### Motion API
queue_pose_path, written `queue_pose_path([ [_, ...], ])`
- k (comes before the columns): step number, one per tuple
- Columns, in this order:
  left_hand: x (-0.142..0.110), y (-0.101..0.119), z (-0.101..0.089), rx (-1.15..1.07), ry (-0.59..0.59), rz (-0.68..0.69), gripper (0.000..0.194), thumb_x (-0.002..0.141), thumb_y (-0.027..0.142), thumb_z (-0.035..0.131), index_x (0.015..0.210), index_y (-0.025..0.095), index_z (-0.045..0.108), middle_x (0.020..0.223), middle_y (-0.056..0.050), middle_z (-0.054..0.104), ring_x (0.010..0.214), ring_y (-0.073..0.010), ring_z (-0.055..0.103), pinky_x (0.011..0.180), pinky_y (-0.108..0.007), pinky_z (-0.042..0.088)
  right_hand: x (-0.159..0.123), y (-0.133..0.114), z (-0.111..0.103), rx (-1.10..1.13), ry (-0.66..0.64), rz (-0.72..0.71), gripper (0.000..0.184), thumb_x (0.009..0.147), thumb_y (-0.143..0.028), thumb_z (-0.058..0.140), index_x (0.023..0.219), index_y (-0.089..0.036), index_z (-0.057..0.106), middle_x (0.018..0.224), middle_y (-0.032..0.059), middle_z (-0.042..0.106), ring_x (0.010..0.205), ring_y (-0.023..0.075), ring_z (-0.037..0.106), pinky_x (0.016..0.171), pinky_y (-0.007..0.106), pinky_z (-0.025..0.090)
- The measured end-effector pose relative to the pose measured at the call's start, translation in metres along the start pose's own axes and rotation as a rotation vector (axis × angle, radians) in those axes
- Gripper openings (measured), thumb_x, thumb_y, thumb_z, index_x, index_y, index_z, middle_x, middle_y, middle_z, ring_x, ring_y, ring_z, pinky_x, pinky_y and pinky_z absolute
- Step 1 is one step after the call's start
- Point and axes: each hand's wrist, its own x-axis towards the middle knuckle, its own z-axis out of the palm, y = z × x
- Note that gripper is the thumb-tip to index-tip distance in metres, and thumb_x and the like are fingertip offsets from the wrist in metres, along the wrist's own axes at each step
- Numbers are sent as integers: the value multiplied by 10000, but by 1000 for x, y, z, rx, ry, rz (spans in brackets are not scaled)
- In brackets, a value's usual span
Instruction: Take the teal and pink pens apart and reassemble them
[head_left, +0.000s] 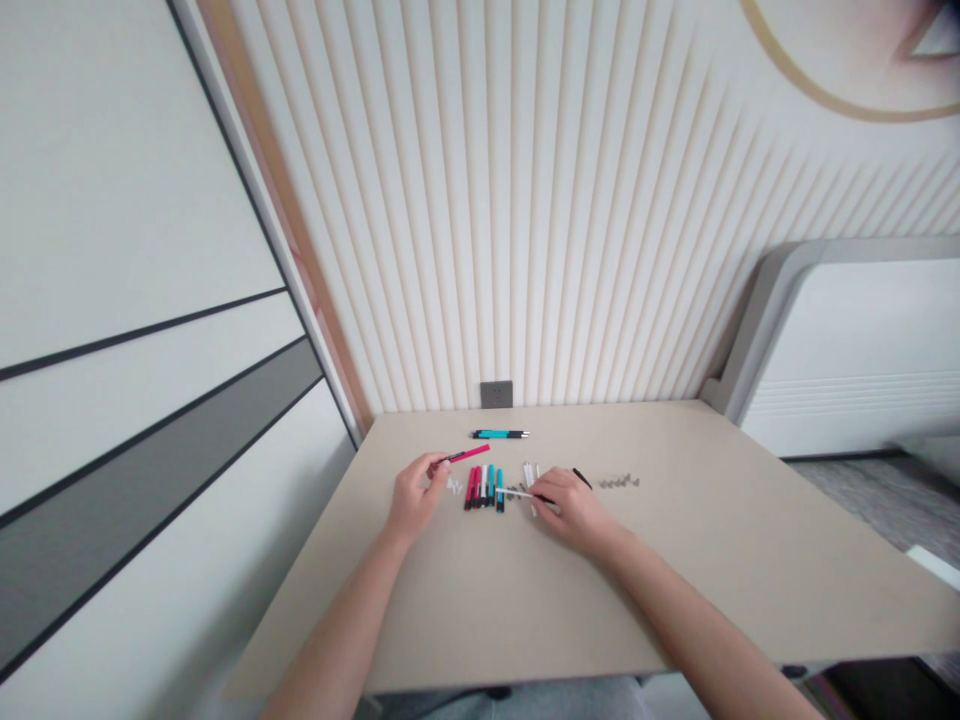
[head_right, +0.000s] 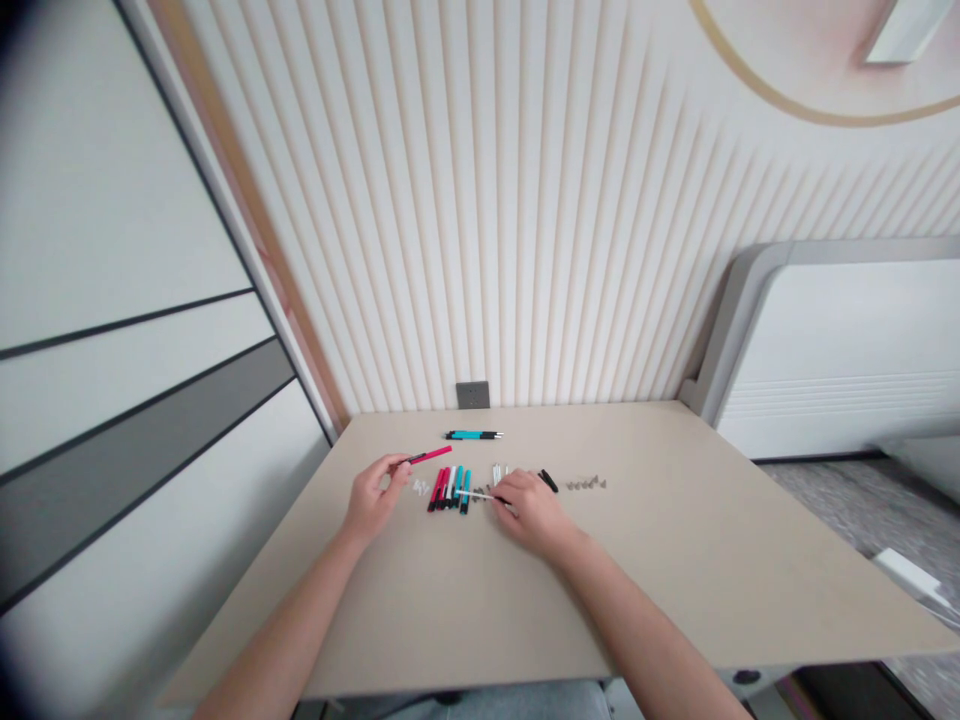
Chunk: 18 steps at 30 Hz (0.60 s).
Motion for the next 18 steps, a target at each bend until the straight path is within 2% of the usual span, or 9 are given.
queue_pose_path([
  [2,0,0,1,12,-4,8,239,909,368,513,949,179,654,753,-16,680,696,-161,630,694,-256,498,0,-6,1,19,-85,-116,170,909,-192,520,963,-211,680,899,57,665,878,180,596,820,314,444],
  [4,0,1,2,24,-28,30,235,909,364,511,937,180,654,760,-17,676,701,-159,622,697,-257,496,0,-12,5,32,-140,-174,159,902,-189,534,945,-211,685,893,50,654,872,174,588,827,314,442],
  [10,-1,6,4,17,-116,86,205,910,324,515,929,183,663,811,-26,695,725,-154,628,706,-250,497,-1,-15,10,50,-182,-181,148,895,-206,560,958,-215,694,922,47,640,895,172,576,826,299,449],
  [13,-2,7,4,17,-149,106,188,910,299,515,928,183,661,826,-29,699,726,-149,624,702,-245,491,0,-13,10,33,-156,-132,147,912,-264,557,926,-213,694,895,51,641,897,183,578,828,316,447],
  [15,-2,7,4,17,-186,127,178,912,280,509,929,185,658,820,-27,692,725,-144,616,699,-242,485,1,-11,10,33,-98,-37,199,943,-274,507,895,-201,686,862,54,646,877,187,583,828,330,444],
  [18,-4,6,5,6,-257,182,155,905,247,511,919,183,651,794,-22,674,721,-139,610,701,-239,478,2,-11,10,115,-14,114,222,960,-291,477,1047,-191,655,915,67,663,876,191,594,828,329,452],
])
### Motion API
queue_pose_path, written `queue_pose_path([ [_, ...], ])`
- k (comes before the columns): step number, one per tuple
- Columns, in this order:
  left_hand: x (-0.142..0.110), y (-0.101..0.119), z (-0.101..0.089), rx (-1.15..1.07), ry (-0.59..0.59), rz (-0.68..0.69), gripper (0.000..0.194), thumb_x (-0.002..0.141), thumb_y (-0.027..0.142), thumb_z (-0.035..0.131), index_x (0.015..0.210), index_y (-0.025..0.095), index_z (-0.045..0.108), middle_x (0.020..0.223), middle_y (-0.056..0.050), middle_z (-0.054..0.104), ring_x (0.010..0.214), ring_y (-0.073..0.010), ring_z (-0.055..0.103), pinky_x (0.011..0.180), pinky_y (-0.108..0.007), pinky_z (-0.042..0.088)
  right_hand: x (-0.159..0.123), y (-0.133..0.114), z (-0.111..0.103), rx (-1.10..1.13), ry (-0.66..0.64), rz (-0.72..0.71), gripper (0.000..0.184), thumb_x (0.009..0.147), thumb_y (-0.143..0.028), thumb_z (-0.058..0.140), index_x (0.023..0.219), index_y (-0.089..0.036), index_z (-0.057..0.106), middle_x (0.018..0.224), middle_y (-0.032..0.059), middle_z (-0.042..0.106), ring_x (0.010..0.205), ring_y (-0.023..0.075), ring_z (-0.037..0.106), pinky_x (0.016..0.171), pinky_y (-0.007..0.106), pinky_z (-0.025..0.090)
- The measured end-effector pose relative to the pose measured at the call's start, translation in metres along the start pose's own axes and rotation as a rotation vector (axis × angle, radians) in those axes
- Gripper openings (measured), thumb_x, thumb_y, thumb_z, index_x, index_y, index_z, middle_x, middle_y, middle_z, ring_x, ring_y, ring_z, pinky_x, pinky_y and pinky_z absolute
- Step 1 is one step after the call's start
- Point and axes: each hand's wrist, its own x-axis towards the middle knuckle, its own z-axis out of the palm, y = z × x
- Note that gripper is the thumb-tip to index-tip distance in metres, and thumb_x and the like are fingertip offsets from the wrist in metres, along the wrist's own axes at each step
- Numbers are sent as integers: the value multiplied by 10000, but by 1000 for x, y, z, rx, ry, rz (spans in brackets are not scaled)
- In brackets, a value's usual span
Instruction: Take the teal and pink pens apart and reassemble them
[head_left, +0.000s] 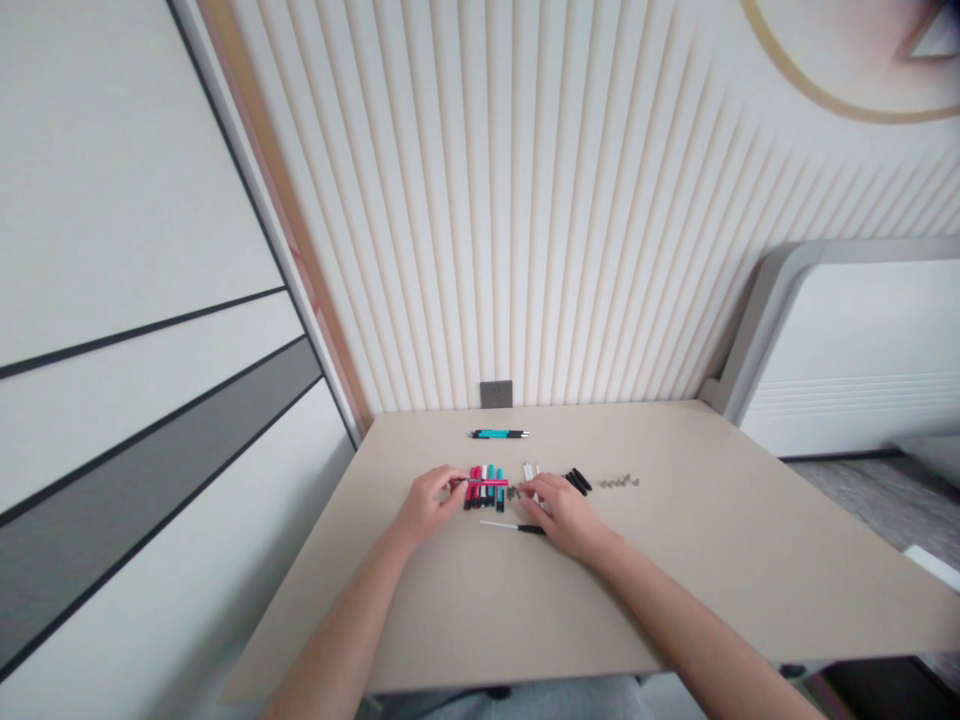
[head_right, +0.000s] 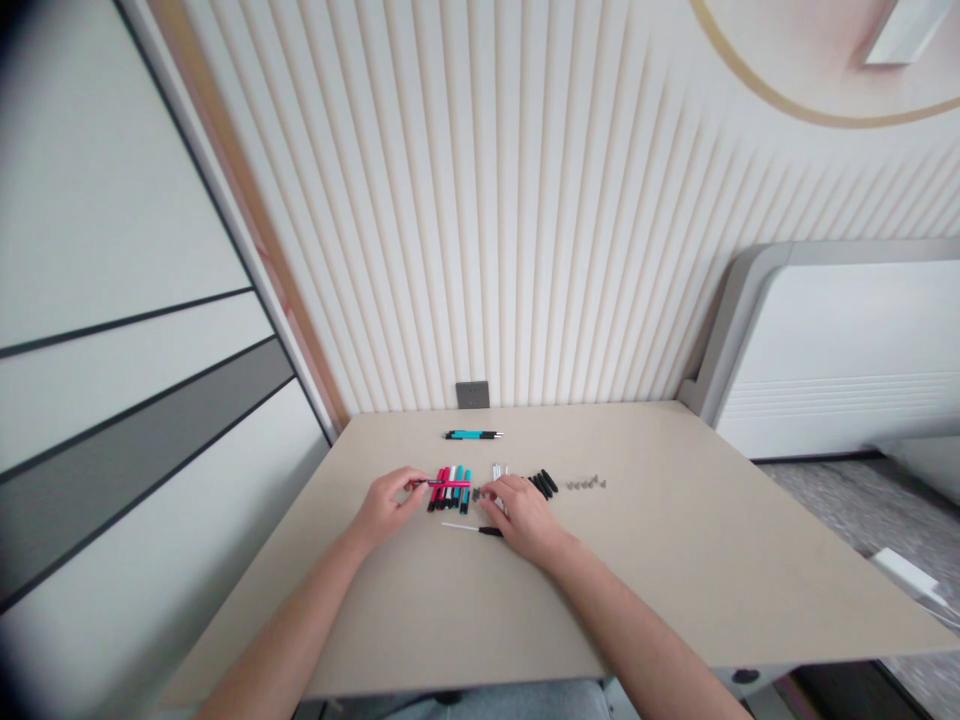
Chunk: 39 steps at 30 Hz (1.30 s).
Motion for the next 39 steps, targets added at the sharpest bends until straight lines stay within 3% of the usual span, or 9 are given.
queue_pose_path([
  [4,-1,0,3,-34,-58,95,119,888,215,528,905,184,641,782,-22,664,716,-138,605,711,-245,476,1,-4,3,122,-31,26,350,947,-363,512,1257,-211,570,1038,82,675,943,206,605,863,327,455],
  [10,-1,5,2,13,-65,152,115,904,258,553,933,194,644,767,-23,656,728,-147,594,719,-260,469,3,-7,13,150,-109,-34,276,983,-322,435,1107,-226,662,987,62,703,899,194,621,820,304,458],
  [16,0,6,2,12,-46,181,132,917,274,553,949,185,645,749,-24,650,700,-143,586,697,-255,466,3,-1,17,155,-113,-50,250,965,-319,476,1088,-224,672,935,57,706,858,187,621,793,289,454],
  [24,-1,5,1,-16,-27,153,131,928,239,523,984,186,629,799,-27,654,720,-135,601,700,-242,472,4,0,14,160,-86,2,263,970,-306,452,1022,-211,692,874,52,700,825,187,615,763,289,453],
  [32,1,-11,-14,151,164,-3,138,934,270,500,976,191,605,801,-24,634,710,-146,584,719,-271,469,2,11,6,151,30,51,275,973,-306,437,1040,-205,683,951,76,695,906,202,612,839,318,452],
  [35,1,-16,-13,255,135,-49,153,936,282,490,986,198,607,805,-23,641,705,-153,590,723,-286,471,2,13,6,136,28,46,270,971,-299,440,1041,-208,685,946,74,696,902,200,613,842,318,450],
  [39,1,-14,-11,375,37,-3,138,926,266,503,977,209,618,879,-33,678,790,-180,626,762,-310,464,2,14,8,120,8,40,261,962,-289,454,1057,-214,685,959,72,699,913,199,616,842,315,449],
])
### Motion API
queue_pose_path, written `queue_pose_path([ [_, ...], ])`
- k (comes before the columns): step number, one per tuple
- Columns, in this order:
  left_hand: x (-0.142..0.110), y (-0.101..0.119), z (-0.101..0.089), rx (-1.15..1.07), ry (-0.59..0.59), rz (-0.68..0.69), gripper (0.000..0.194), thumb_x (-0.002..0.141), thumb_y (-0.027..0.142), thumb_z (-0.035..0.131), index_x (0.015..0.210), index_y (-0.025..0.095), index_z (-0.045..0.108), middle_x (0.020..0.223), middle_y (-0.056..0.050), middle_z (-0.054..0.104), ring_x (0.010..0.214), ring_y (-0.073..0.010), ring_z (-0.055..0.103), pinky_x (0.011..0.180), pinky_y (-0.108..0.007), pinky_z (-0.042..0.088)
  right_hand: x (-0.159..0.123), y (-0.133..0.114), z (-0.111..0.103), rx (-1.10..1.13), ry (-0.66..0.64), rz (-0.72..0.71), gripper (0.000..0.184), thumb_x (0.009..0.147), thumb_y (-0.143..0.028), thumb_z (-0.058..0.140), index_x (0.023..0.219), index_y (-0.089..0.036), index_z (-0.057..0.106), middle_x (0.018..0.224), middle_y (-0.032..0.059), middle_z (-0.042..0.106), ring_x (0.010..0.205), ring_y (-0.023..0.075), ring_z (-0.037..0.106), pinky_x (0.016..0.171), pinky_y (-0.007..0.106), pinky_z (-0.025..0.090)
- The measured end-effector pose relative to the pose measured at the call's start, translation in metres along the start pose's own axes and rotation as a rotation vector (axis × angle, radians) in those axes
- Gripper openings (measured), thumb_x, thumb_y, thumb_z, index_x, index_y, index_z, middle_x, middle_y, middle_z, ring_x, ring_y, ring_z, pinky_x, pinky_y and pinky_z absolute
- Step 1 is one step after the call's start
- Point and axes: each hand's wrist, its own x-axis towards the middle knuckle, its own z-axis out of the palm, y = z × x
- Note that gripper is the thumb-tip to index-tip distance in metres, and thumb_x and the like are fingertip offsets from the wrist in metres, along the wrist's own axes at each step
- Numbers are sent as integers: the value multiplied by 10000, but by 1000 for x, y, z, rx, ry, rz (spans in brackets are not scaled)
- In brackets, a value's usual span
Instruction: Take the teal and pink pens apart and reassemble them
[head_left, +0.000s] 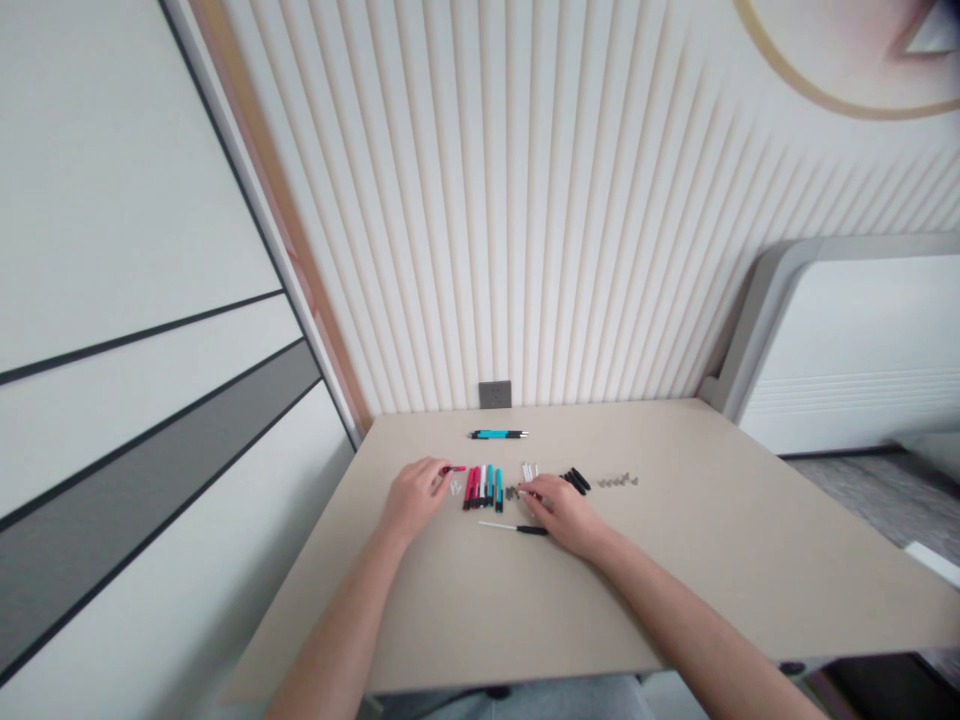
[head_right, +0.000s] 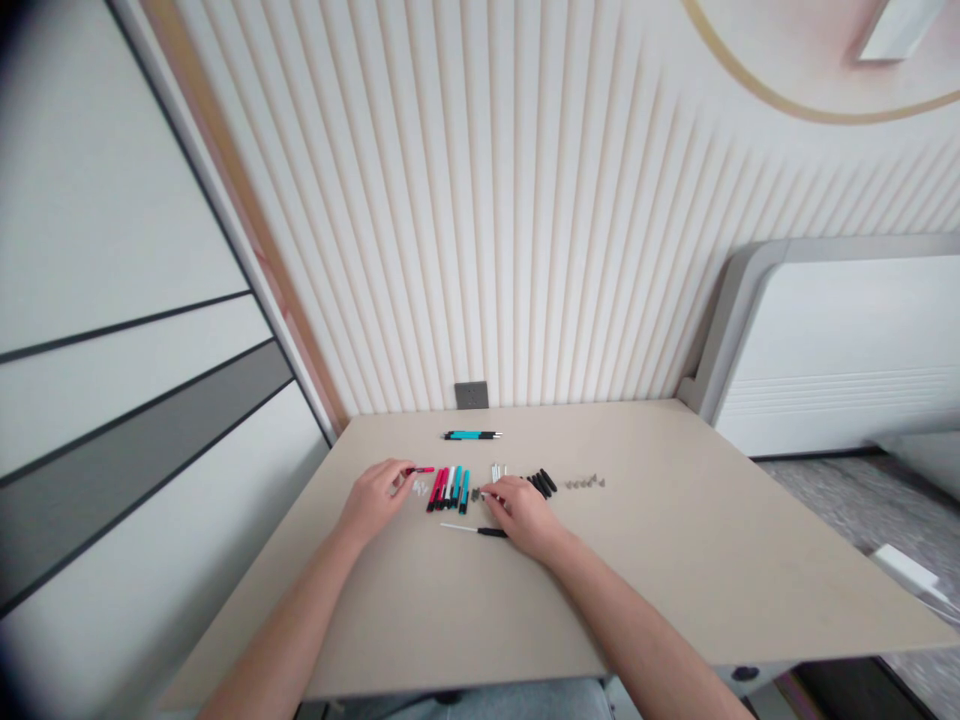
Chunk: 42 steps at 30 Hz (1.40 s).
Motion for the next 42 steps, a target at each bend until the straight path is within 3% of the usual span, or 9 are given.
queue_pose_path([
  [8,1,8,-1,25,-177,181,150,921,274,532,1003,221,646,924,-45,706,870,-194,639,801,-328,436,0,1,0,-17,-20,12,269,961,-289,456,1066,-198,687,970,81,703,915,204,614,855,327,448],
  [22,-2,1,0,-107,-295,233,130,901,318,602,869,239,700,889,-9,723,875,-178,643,771,-304,401,0,0,-1,-25,-33,1,260,949,-266,466,1057,-191,691,961,85,706,917,209,617,856,334,451],
  [31,-5,-15,-4,-65,-230,60,153,919,256,544,945,230,693,925,-35,717,892,-196,629,795,-322,421,-2,-1,-3,-9,-51,4,269,954,-269,461,1065,-187,692,962,91,701,905,207,618,844,332,459],
  [42,-6,-13,2,-69,-236,72,135,865,331,636,944,239,694,921,-34,706,896,-206,615,777,-323,414,-2,-2,-3,-15,-71,14,269,948,-267,460,1066,-190,689,971,91,701,910,210,619,850,338,463],
])
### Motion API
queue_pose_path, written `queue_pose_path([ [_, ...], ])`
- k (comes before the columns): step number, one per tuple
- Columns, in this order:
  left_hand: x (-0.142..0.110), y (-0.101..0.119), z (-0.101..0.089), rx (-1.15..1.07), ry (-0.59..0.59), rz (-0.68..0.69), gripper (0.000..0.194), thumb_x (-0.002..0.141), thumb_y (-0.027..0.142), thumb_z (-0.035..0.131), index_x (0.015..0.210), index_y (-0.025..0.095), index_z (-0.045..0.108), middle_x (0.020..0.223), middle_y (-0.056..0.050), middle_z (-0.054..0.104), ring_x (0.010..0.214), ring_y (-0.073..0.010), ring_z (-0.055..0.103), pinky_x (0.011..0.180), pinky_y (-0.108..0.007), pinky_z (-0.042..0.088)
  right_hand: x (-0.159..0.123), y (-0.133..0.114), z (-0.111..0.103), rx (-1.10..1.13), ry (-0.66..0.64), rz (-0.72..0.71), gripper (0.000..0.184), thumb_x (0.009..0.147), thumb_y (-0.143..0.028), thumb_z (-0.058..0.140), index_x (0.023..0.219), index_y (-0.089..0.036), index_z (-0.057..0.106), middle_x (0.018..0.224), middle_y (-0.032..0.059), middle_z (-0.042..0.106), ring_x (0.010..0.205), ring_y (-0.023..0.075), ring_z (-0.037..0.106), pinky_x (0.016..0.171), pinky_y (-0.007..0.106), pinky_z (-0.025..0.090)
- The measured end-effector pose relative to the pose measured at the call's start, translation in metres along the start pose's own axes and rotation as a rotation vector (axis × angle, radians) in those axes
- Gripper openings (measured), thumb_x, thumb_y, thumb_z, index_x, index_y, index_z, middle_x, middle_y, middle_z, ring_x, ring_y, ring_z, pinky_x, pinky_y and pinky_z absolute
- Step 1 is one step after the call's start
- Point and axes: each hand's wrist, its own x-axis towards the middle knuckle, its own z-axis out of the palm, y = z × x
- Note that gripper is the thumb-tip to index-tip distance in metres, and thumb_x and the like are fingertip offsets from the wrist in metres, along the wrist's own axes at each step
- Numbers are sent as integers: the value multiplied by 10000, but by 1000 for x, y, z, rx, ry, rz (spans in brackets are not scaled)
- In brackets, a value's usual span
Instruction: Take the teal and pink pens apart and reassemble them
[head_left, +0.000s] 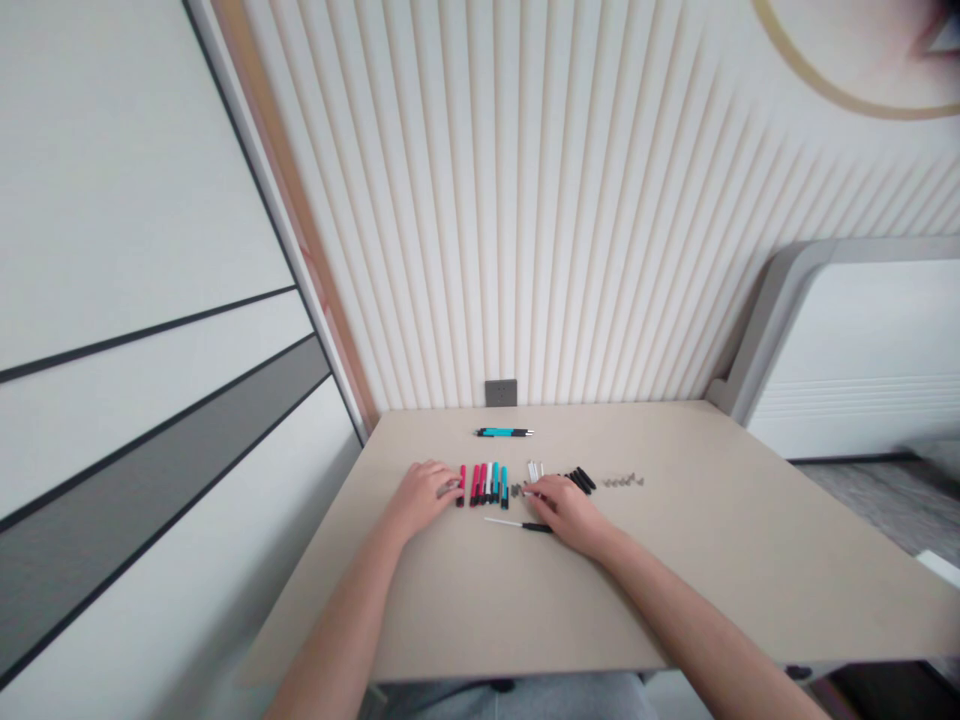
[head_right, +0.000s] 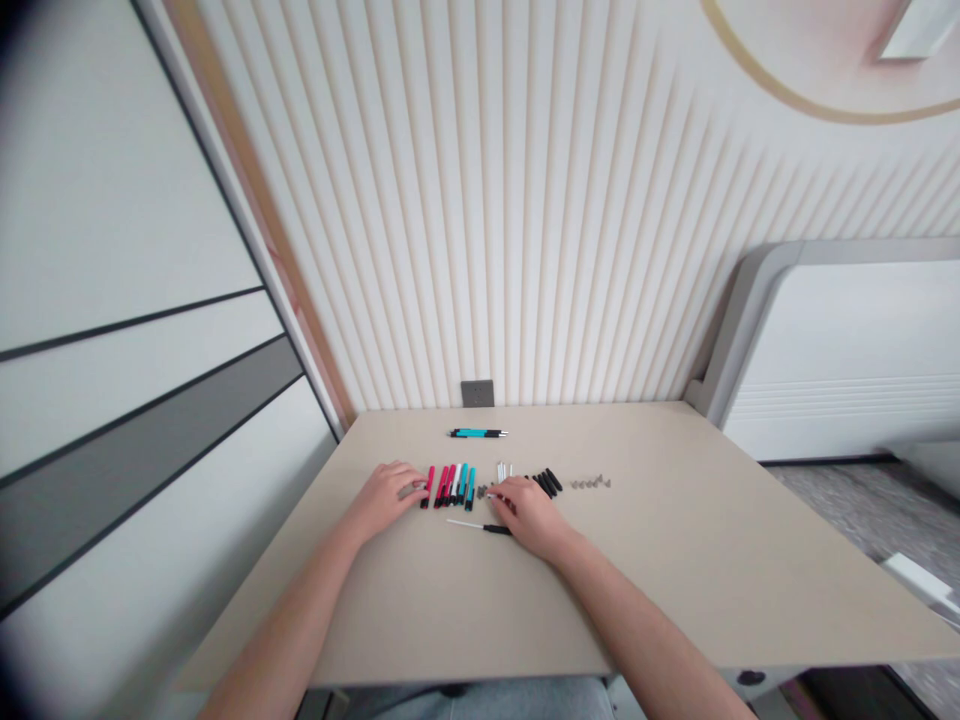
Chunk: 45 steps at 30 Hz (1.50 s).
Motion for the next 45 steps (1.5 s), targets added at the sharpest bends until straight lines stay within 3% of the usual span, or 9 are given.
queue_pose_path([
  [11,5,13,7,50,-4,50,159,904,334,586,904,230,706,905,-45,677,899,-201,584,799,-346,399,2,0,2,25,-4,8,264,948,-282,469,1042,-189,698,983,92,708,915,212,622,847,343,463],
  [22,4,20,0,108,-14,53,184,858,406,633,926,258,719,914,-46,650,904,-221,560,794,-368,386,2,-1,1,11,-9,9,271,951,-292,465,1049,-195,698,977,86,708,910,212,626,846,336,464],
  [29,5,23,-1,138,9,23,134,852,328,619,877,240,717,852,-50,648,860,-222,556,760,-361,388,1,-3,1,-10,-9,7,274,957,-288,454,1053,-194,692,976,84,702,911,210,621,849,334,461],
  [34,5,27,-3,167,18,39,149,820,361,647,847,233,718,827,-57,646,855,-226,550,753,-364,381,1,-2,0,-14,-7,-3,273,960,-279,448,1054,-188,688,976,84,700,912,207,617,849,328,457],
  [45,7,35,-7,208,-93,-10,158,839,290,598,926,227,713,855,-57,678,895,-226,551,781,-354,351,1,1,2,-21,0,-10,260,956,-269,454,1042,-197,688,959,78,702,892,202,622,839,320,460],
])
